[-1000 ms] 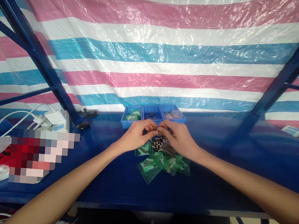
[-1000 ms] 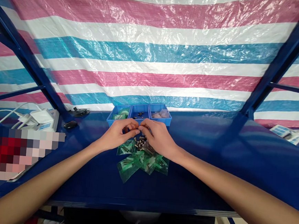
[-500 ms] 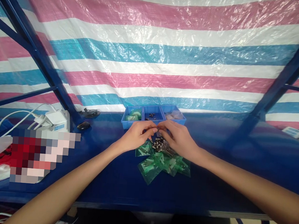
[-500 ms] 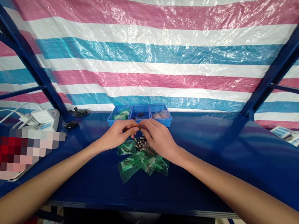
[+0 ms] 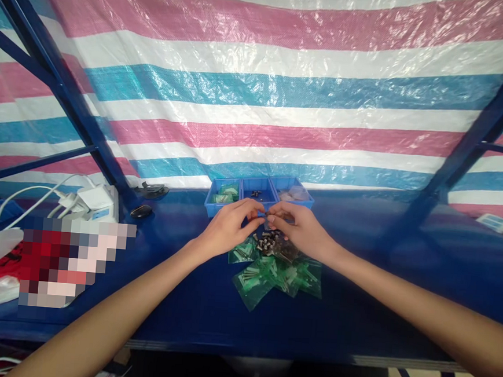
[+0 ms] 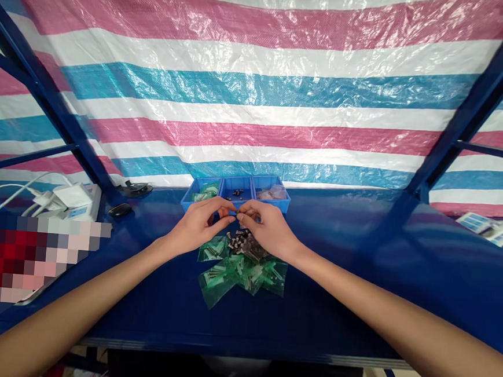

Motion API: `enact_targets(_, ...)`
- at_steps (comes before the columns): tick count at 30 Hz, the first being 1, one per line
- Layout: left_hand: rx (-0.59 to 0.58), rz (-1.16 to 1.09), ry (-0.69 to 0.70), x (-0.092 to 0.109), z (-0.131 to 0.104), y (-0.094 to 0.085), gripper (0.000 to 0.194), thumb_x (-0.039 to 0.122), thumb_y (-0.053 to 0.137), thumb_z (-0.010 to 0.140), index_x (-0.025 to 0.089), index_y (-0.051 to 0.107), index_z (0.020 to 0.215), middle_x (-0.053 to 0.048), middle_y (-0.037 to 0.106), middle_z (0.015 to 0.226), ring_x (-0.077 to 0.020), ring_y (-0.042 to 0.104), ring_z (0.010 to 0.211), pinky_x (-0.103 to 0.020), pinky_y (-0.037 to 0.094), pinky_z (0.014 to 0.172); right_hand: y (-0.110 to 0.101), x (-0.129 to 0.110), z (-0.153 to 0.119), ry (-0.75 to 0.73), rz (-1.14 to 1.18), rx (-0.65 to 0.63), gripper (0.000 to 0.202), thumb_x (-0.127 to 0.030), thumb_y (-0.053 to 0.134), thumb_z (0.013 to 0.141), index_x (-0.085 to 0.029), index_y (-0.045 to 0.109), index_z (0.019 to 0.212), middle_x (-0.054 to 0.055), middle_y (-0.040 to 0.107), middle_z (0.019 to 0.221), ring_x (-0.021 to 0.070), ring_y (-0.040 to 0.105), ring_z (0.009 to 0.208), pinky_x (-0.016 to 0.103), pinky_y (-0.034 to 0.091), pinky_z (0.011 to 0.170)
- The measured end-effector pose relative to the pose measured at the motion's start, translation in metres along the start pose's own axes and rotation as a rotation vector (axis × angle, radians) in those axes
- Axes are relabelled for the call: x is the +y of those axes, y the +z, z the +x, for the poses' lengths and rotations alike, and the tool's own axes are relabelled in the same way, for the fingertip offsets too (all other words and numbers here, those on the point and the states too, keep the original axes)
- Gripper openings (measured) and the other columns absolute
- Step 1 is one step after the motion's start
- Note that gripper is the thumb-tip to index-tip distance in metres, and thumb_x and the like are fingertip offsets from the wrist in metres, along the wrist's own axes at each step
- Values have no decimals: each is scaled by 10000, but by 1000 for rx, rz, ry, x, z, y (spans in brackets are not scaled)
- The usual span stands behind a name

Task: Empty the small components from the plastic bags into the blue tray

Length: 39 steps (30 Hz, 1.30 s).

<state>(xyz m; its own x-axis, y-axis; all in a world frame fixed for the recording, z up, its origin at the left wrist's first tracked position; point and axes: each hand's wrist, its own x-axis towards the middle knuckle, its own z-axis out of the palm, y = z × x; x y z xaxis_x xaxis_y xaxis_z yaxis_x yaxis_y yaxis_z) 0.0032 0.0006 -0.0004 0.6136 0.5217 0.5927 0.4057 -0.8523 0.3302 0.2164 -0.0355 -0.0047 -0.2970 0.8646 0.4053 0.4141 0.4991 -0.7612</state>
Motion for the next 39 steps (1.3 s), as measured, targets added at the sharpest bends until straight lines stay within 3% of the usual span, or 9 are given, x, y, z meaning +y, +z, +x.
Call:
enact_targets(3, 18, 27, 3, -2, -1, 1, 187, 267, 583, 987, 195, 608, 1158, -17, 641, 917, -138, 611, 790, -263, 470, 702, -9, -3, 3, -95, -185, 30, 175, -312, 522, 988, -198, 651, 958, 41, 695, 839, 189, 628, 733, 311, 444, 645)
enact_targets(7, 2, 70, -2, -4, -1, 1, 149, 229, 524, 1003, 187, 607, 1119, -27, 641, 945, -143, 617, 820, -279, 480, 741, -24, 0, 23, -290, -539, 77, 204, -246, 472, 996, -185, 667, 996, 86, 704, 961, 241, 622, 905, 370, 457, 778)
enact_targets(12, -53, 165, -9, -9, -2, -3, 170, 221, 484, 1008, 178, 594, 1129, -42, 644, 993, -155, 626, 838, -307, 496, 787, -26, 25, 69, -273, -745, 40, 262, -214, 438, 994, -160, 692, 1026, 125, 699, 1012, 282, 603, 1003, 410, 478, 827)
enact_targets(15, -66, 199, -23, -12, -1, -7, 182, 222, 477, 1004, 168, 600, 1126, -56, 650, 1010, -166, 626, 844, -315, 492, 779, -21, 31, 80, -274, -803, 12, 285, -192, 417, 1002, -136, 688, 1070, 143, 692, 1035, 289, 594, 1031, 413, 483, 836)
enact_targets(18, -112, 125, -50, -11, 1, -11, 154, 236, 516, 985, 164, 639, 1044, -42, 659, 920, -155, 612, 779, -297, 477, 730, -20, 22, 68, -319, -796, 17, 291, -202, 411, 1014, -135, 685, 1085, 139, 690, 1044, 286, 589, 1032, 414, 480, 847)
enact_targets(22, -296, -183, -114, -6, 3, -14, 143, 290, 600, 954, 174, 680, 982, -7, 671, 782, -126, 617, 693, -241, 459, 635, -21, 5, 35, -307, -680, -44, 248, -203, 451, 1010, -171, 696, 988, 82, 714, 963, 241, 616, 924, 391, 470, 824)
enact_targets(25, -369, -177, -90, -4, 4, -12, 126, 284, 664, 914, 176, 700, 969, -9, 681, 801, -127, 626, 709, -240, 463, 641, -21, 2, 18, -285, -650, -74, 233, -182, 462, 999, -180, 693, 971, 79, 710, 943, 233, 624, 901, 377, 471, 791)
enact_targets(33, -13, 237, -81, -23, 4, -18, 221, 229, 494, 1014, 194, 686, 1117, -70, 654, 1051, -206, 626, 967, -328, 477, 840, -28, 26, 19, -352, -860, 33, 326, -106, 392, 985, -115, 694, 1109, 163, 702, 1046, 309, 610, 1013, 469, 500, 879)
enact_targets(39, 16, 358, -205, -40, 4, -9, 231, 275, 555, 1001, 256, 749, 1124, -63, 647, 1040, -251, 614, 1016, -379, 460, 875, -31, 51, 25, -360, -692, 51, 399, -100, 389, 978, -131, 691, 1237, 146, 723, 1148, 302, 645, 1097, 479, 530, 940)
